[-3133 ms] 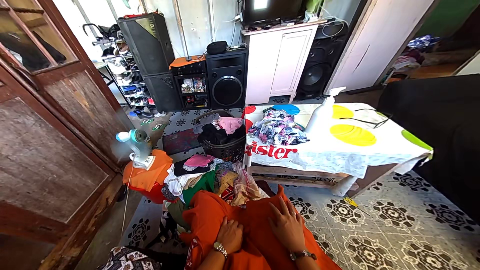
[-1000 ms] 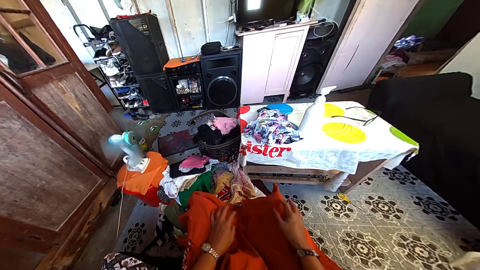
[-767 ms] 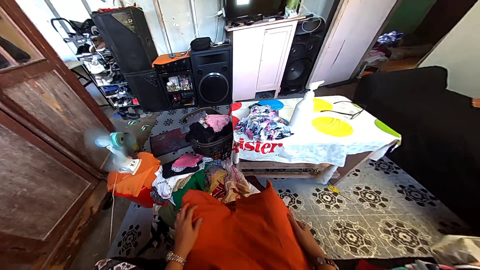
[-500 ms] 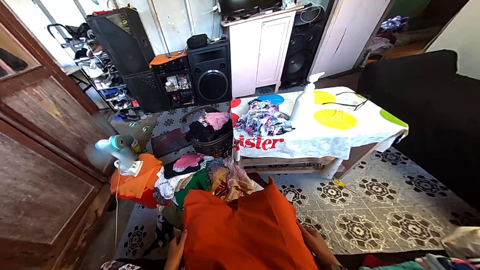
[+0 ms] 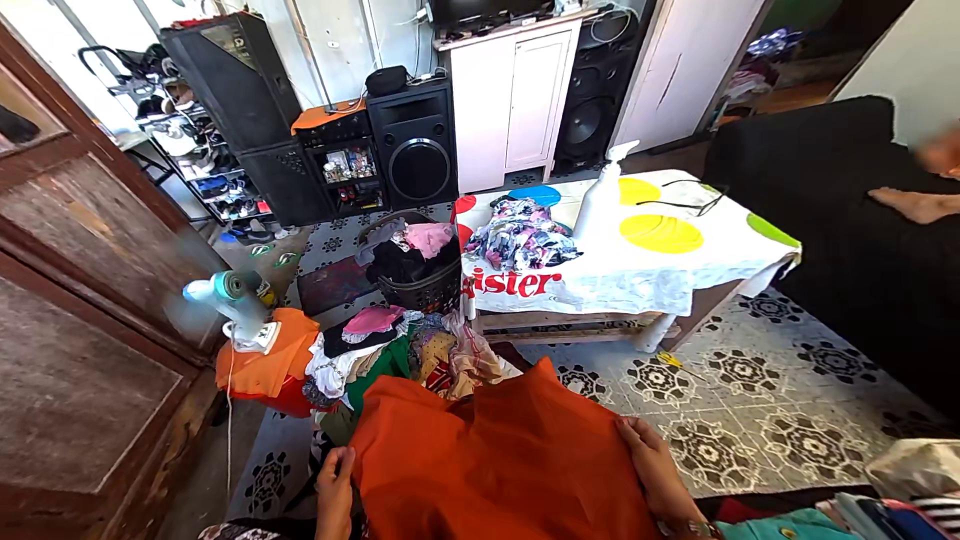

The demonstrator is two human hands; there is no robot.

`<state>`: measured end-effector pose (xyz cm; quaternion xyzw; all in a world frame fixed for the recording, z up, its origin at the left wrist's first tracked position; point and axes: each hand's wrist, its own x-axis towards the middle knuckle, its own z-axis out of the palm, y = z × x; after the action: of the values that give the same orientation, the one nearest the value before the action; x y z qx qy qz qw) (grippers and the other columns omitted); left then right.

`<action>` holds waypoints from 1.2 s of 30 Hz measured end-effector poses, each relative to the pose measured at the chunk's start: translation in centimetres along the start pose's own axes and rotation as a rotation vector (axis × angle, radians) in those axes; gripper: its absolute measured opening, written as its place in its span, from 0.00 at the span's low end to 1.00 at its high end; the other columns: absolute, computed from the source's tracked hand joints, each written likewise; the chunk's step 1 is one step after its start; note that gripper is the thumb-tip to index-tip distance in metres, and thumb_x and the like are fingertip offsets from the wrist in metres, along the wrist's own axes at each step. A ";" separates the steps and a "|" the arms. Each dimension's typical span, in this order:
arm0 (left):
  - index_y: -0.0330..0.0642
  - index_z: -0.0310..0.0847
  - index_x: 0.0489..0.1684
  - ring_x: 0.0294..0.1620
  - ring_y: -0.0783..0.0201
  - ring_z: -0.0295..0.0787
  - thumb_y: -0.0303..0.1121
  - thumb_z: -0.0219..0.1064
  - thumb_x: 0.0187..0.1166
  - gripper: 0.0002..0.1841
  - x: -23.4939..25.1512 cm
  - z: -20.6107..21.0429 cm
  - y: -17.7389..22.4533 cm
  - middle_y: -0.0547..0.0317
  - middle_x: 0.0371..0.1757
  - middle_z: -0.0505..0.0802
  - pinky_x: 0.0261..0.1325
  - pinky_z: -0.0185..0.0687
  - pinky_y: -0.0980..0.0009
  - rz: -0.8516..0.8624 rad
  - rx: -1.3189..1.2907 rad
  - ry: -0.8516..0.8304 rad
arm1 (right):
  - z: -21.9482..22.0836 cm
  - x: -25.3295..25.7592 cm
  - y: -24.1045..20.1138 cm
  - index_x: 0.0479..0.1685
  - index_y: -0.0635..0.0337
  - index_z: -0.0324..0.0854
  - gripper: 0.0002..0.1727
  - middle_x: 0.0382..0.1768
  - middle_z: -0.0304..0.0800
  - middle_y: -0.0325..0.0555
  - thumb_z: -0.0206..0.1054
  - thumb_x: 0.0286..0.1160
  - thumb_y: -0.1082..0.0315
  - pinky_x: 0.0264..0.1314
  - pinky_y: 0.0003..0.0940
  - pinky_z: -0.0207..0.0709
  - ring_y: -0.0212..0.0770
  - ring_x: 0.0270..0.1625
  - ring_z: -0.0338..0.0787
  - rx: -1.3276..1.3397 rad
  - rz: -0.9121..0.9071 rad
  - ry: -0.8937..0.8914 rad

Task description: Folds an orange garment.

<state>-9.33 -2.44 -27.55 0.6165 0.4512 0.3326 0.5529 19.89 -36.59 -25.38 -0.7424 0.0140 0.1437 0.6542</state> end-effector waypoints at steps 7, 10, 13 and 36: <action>0.33 0.78 0.42 0.37 0.75 0.84 0.27 0.55 0.85 0.08 0.0 -3.2 2.0 0.62 0.35 0.86 0.47 0.84 0.75 0.124 0.021 -0.061 | -5.1 -1.1 0.2 0.53 0.77 0.81 0.14 0.38 0.87 0.67 0.59 0.88 0.70 0.51 0.55 0.79 0.56 0.41 0.88 -0.605 -0.059 -0.263; 0.25 0.85 0.48 0.50 0.47 0.90 0.33 0.66 0.82 0.14 0.6 -5.9 1.9 0.37 0.46 0.92 0.61 0.82 0.46 0.055 0.595 -0.525 | -6.8 -1.0 1.9 0.61 0.75 0.83 0.21 0.56 0.88 0.77 0.60 0.90 0.62 0.71 0.70 0.71 0.73 0.64 0.86 -0.952 0.125 -0.479; 0.26 0.85 0.54 0.55 0.40 0.89 0.36 0.67 0.84 0.17 1.2 -6.1 1.8 0.32 0.51 0.91 0.66 0.78 0.41 -0.110 0.852 -0.867 | -7.2 -0.9 3.7 0.58 0.74 0.85 0.21 0.56 0.89 0.74 0.60 0.90 0.60 0.72 0.66 0.71 0.69 0.64 0.86 -0.971 0.200 -0.536; 0.58 0.95 0.28 0.79 0.30 0.71 0.38 0.81 0.53 0.06 -6.1 8.0 11.5 0.43 0.70 0.87 0.75 0.58 0.25 1.128 0.517 -0.646 | 6.4 -11.6 -10.4 0.74 0.61 0.81 0.24 0.51 0.95 0.59 0.69 0.78 0.68 0.57 0.52 0.85 0.50 0.51 0.95 -0.364 -0.640 -1.232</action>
<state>-2.17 -10.94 -17.05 0.9363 -0.0598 0.2511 0.2380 9.73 -30.76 -13.31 -0.5915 -0.6005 0.3377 0.4190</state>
